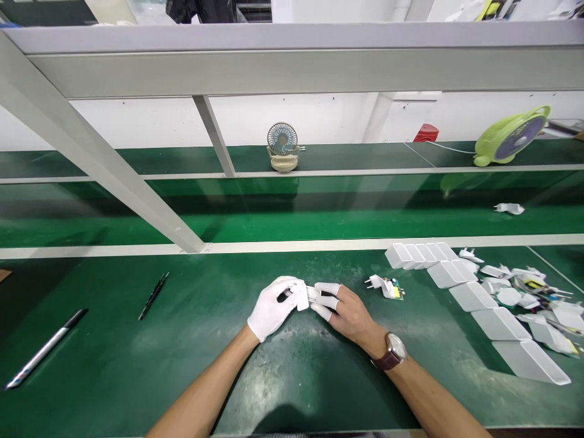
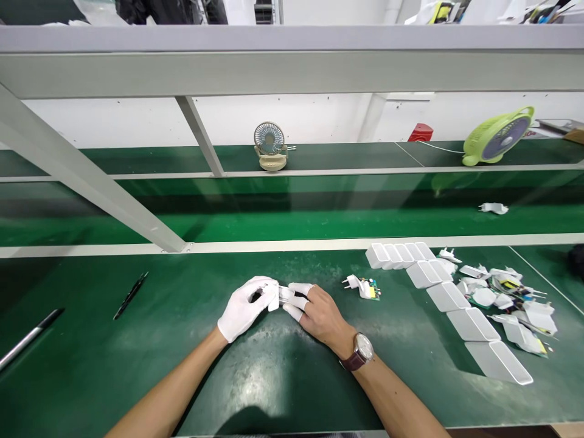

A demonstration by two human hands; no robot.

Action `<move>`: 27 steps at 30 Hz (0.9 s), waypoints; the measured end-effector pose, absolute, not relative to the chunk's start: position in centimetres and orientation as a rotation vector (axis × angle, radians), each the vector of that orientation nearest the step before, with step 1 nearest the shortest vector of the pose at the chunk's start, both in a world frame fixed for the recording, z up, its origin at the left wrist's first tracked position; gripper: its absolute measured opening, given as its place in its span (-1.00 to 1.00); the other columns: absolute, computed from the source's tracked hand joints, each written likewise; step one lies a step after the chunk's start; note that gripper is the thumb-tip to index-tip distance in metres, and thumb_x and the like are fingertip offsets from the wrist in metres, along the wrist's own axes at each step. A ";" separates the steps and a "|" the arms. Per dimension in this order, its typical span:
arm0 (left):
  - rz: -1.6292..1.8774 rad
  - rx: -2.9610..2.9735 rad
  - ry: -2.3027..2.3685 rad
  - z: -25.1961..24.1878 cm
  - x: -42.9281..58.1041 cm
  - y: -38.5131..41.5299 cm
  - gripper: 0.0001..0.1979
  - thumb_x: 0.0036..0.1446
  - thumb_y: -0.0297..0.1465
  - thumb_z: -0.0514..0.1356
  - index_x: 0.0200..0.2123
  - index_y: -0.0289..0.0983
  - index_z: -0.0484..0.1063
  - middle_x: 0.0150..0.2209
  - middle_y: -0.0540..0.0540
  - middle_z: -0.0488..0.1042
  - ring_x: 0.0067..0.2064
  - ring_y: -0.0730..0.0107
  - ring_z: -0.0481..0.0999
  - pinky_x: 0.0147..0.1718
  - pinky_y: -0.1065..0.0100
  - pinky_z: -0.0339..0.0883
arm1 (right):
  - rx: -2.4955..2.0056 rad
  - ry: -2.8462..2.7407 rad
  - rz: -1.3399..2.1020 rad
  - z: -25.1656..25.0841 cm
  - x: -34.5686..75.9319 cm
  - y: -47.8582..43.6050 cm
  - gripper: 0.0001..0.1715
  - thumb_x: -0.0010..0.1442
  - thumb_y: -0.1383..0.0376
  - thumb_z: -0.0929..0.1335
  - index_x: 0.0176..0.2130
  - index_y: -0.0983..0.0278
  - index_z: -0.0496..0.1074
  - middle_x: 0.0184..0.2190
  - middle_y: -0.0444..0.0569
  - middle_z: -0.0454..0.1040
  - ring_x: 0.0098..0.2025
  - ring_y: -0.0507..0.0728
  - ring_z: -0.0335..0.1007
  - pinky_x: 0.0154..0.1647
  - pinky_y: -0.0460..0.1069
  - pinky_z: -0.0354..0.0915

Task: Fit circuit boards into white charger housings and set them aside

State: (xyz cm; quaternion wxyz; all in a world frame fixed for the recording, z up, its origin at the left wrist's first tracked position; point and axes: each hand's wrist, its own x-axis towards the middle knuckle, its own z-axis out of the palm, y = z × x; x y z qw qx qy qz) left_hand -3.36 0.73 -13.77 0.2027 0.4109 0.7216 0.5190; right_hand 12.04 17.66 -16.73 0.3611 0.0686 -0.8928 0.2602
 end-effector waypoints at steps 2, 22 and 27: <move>1.454 1.143 2.012 -13.7 -3.3 0.7 -0.78 0.26 -0.25 0.23 -0.11 -0.23 0.54 -0.07 -0.13 0.52 -0.06 0.27 0.53 -0.04 0.26 0.43 | 0.150 -2.306 0.677 -16.7 12.1 17.6 -0.59 0.26 0.38 0.43 0.09 0.22 0.39 0.03 0.14 0.50 0.08 0.20 0.47 0.03 0.13 0.49; 1.371 1.662 2.148 -14.1 -0.8 1.1 -0.18 0.00 -0.47 0.42 0.29 -0.07 0.18 0.19 -0.22 0.34 0.21 0.02 0.37 0.20 -0.07 0.31 | -0.501 -1.393 2.496 -16.4 10.7 16.2 -0.61 0.16 0.00 0.47 -0.20 0.26 0.54 -0.30 -0.02 0.57 -0.28 0.14 0.51 -0.26 0.06 0.48; 1.338 1.659 2.182 -14.5 -1.0 0.9 -0.22 0.03 -0.44 0.40 0.28 -0.08 0.18 0.16 -0.20 0.37 0.19 0.05 0.39 0.17 -0.03 0.35 | -0.513 -1.406 2.558 -17.0 10.7 15.7 -0.58 0.18 -0.02 0.45 -0.19 0.26 0.52 -0.32 -0.03 0.58 -0.30 0.14 0.53 -0.26 0.06 0.47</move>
